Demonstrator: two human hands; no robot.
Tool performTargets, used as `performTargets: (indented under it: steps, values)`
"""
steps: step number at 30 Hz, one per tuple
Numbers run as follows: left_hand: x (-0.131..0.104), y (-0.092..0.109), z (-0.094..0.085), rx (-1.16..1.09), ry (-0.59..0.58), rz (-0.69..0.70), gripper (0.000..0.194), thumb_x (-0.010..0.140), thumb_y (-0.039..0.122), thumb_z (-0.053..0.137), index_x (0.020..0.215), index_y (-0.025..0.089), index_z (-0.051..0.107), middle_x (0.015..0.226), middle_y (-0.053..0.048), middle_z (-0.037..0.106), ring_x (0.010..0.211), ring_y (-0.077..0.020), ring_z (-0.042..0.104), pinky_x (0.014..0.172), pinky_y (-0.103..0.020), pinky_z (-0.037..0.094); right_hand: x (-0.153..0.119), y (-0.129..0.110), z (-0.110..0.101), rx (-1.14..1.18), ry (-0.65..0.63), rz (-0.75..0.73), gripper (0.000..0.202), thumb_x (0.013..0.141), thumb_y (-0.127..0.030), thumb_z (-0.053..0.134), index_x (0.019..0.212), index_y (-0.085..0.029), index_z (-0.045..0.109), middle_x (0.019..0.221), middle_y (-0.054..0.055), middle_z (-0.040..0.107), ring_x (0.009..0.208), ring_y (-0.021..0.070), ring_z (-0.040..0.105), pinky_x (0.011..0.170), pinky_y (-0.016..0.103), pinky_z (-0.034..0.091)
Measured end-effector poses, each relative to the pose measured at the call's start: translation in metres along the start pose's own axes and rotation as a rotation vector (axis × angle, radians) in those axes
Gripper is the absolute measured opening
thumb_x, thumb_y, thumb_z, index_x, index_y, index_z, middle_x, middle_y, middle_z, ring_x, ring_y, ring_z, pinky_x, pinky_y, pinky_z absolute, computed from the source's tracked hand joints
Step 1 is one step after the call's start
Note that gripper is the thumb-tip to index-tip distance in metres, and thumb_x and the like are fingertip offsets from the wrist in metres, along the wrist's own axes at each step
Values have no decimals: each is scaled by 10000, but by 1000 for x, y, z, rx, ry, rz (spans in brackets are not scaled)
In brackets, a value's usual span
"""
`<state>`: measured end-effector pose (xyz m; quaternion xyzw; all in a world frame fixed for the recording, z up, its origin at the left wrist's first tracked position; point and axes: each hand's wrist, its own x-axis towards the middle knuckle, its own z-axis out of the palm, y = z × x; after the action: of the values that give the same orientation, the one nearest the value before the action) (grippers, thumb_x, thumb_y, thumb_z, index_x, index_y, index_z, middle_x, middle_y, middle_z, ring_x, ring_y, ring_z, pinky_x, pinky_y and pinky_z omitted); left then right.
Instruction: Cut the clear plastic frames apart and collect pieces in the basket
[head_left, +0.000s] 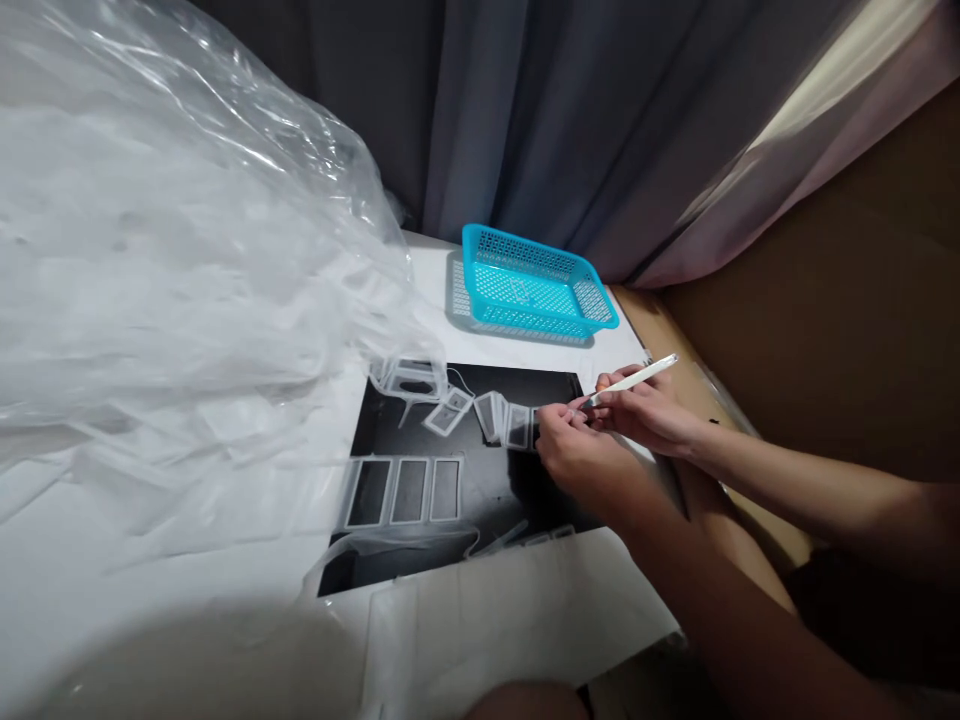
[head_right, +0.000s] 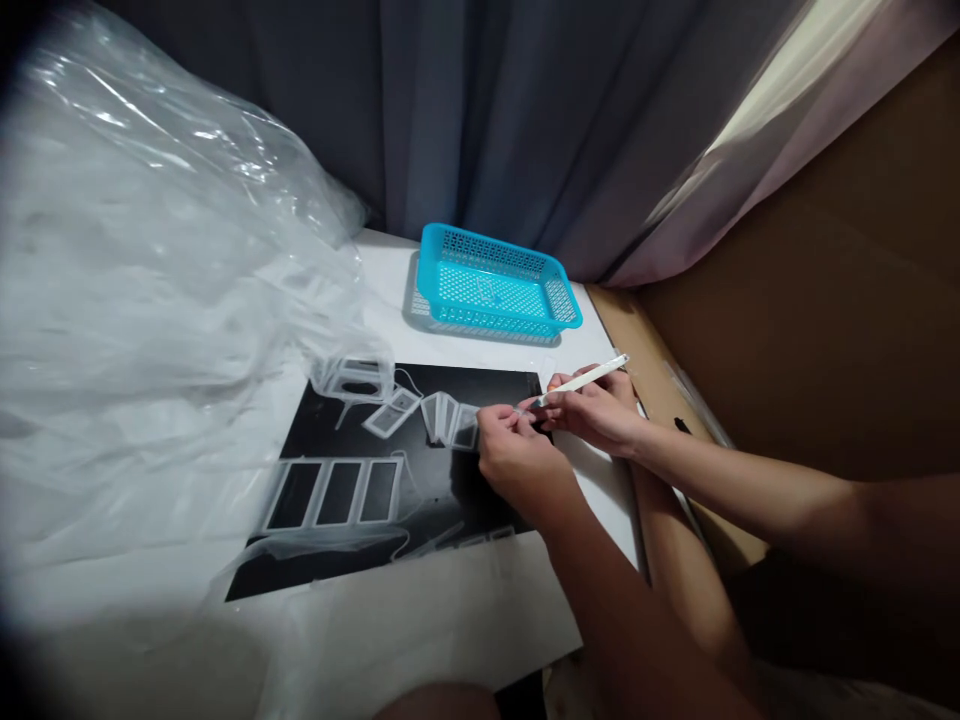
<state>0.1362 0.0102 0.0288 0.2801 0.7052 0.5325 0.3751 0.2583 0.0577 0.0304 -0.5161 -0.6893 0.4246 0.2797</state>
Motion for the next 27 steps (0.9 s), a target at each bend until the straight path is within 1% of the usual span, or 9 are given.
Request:
performTargets:
  steps: [3,8,12,15,18,21,23,25,27]
  values:
    - [-2,5,4,-8,-24,-39,210,1080,362,723,1133,159,726,1067,-51,749,958,-190,742,876,-382,660,1,-4,5,80,35,40,181,1038,-436,604,908,-309,592,907,28,822,757,266,790,746,531,699]
    - [-1,6,-3,15,-39,-59,177,1082,341,719,1083,164,726,1027,-39,745,922,-177,734,862,-364,654,1,-5,7,166,67,69,241,973,-482,706,843,-316,590,903,43,831,773,281,796,765,518,711]
    - [0,8,-5,46,-59,-71,185,1072,321,733,1090,138,715,1008,-30,735,892,-172,731,830,-353,650,0,-6,8,191,71,64,240,958,-437,735,842,-273,604,899,40,841,759,216,803,735,387,695]
    - [-1,9,-8,83,-94,-52,137,1088,317,704,1033,192,723,1012,-36,744,901,-166,720,836,-331,636,0,-8,9,195,75,52,268,965,-417,731,830,-216,615,869,29,839,714,157,790,717,301,643]
    - [-2,10,-9,134,-126,-20,128,1086,320,705,1013,217,724,1022,-42,750,913,-170,716,847,-332,635,0,-10,9,217,84,55,274,962,-406,714,801,-197,640,818,14,821,712,158,773,694,308,609]
    - [-2,12,-9,191,-150,11,130,1073,315,727,1037,190,725,1041,-44,751,938,-180,727,858,-355,648,0,-11,9,246,92,77,319,975,-407,657,759,-172,659,746,-2,773,705,150,748,684,311,567]
    - [-2,15,-9,230,-164,26,152,1064,312,743,1052,162,724,1043,-43,749,955,-187,737,873,-370,654,-1,-12,8,262,109,89,316,952,-420,707,744,-188,650,720,4,752,685,156,723,668,319,567]
    - [-3,17,-9,265,-177,38,137,1063,296,743,1058,159,726,1042,-43,749,968,-192,741,884,-381,658,-2,-13,9,271,132,99,304,892,-429,815,749,-225,640,720,19,743,667,177,685,648,344,580]
    - [-3,19,-9,290,-193,48,91,1075,270,718,1055,181,731,1054,-47,753,974,-190,736,889,-378,660,-4,-12,9,266,152,108,318,869,-444,861,744,-250,642,723,29,726,658,191,645,646,372,572]
